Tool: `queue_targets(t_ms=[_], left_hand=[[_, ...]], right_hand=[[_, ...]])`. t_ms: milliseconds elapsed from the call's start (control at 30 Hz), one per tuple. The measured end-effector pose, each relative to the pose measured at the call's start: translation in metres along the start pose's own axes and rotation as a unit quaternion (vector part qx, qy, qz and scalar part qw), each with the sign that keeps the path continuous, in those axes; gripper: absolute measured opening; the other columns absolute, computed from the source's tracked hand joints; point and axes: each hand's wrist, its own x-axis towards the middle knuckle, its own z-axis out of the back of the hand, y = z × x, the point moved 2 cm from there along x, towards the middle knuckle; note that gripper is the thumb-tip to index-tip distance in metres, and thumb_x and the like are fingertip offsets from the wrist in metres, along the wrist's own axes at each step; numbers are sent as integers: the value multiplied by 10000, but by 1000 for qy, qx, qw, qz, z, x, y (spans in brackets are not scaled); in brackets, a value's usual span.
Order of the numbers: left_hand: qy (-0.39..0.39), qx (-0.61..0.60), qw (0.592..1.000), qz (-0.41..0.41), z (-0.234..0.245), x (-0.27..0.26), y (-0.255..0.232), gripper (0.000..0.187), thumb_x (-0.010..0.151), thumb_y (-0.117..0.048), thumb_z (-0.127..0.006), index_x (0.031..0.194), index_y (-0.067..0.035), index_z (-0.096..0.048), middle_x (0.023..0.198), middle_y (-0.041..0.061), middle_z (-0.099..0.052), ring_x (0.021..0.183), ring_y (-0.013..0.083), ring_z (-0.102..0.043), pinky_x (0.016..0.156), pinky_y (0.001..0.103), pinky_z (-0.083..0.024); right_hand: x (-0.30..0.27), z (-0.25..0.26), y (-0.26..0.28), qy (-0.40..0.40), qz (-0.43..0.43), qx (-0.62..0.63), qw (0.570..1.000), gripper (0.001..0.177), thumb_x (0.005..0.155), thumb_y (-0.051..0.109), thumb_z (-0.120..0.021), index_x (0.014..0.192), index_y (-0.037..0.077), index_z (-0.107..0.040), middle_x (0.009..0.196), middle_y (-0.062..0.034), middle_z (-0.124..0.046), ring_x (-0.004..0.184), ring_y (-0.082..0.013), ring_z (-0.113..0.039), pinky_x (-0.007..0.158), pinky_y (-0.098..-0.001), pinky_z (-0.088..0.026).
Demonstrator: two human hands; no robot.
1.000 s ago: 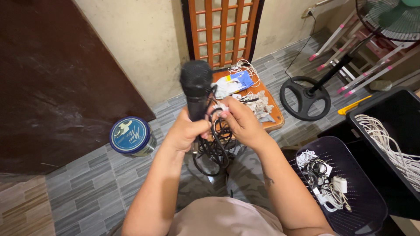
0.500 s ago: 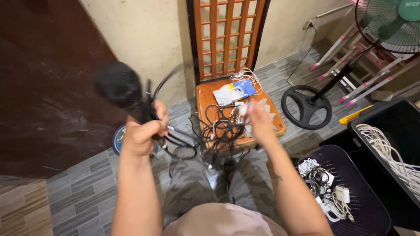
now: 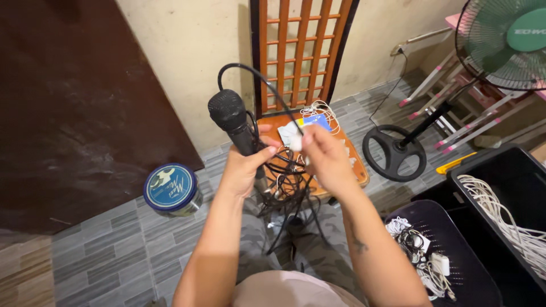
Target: The person cleans a black wired microphone using a white tissue. They wipe the microphone head and the cable repeatedly while holding the device in their left hand. The task takes place on a wooden chair in a room with a fan and a storage bin nearby.
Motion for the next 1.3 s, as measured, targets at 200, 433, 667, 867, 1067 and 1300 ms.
queue_targets(t_ms=[200,433,667,867,1067,1300], left_hand=[[13,-124,992,14,-14,-3,5,484,895,-80,-738,1353,-13,-594,1157,83,-736,807,83,-595,729,232,-495],[-21,-200,979,35,-24,2,16,177,959,-153,-729,1035,-55,-604,848,53,-640,782,153,-609,721,307,-515],[23,-217,976,-19,-10,-1,-7,278,1016,-306,-686,886,-110,-537,719,-24,-478,695,140,-521,661,314,-453],[-80,-150,966,-197,43,-23,-89,372,1057,-465,-629,886,-145,-548,649,-20,-439,596,125,-438,603,318,-387],[-186,-171,921,-296,123,-71,-154,390,1092,-457,-659,915,-128,-548,671,-45,-413,586,71,-399,582,236,-343],[-191,-177,913,-315,184,-97,-155,351,1119,-422,-628,959,-123,-539,723,-38,-428,603,63,-389,604,207,-338]], right_hand=[[-17,-4,-16,5,61,-198,978,197,1039,236,-562,969,63,-627,682,-20,-539,631,-97,-485,562,-291,-421],[-36,-27,-16,35,75,-274,958,193,1017,193,-577,916,29,-556,645,-111,-545,556,-204,-512,564,-354,-448],[-36,-9,-24,126,91,-250,956,208,1036,209,-564,922,34,-561,689,-98,-531,641,-188,-519,609,-342,-453],[-35,32,-78,245,45,-161,955,203,1040,213,-548,928,56,-613,791,12,-560,767,-96,-533,692,-276,-456],[-17,72,-162,241,-43,-121,962,195,1017,219,-588,976,52,-681,830,16,-600,794,-87,-520,721,-265,-442],[-9,78,-111,115,79,-236,962,187,1017,216,-568,981,58,-661,924,-16,-634,890,-141,-607,819,-307,-502]])
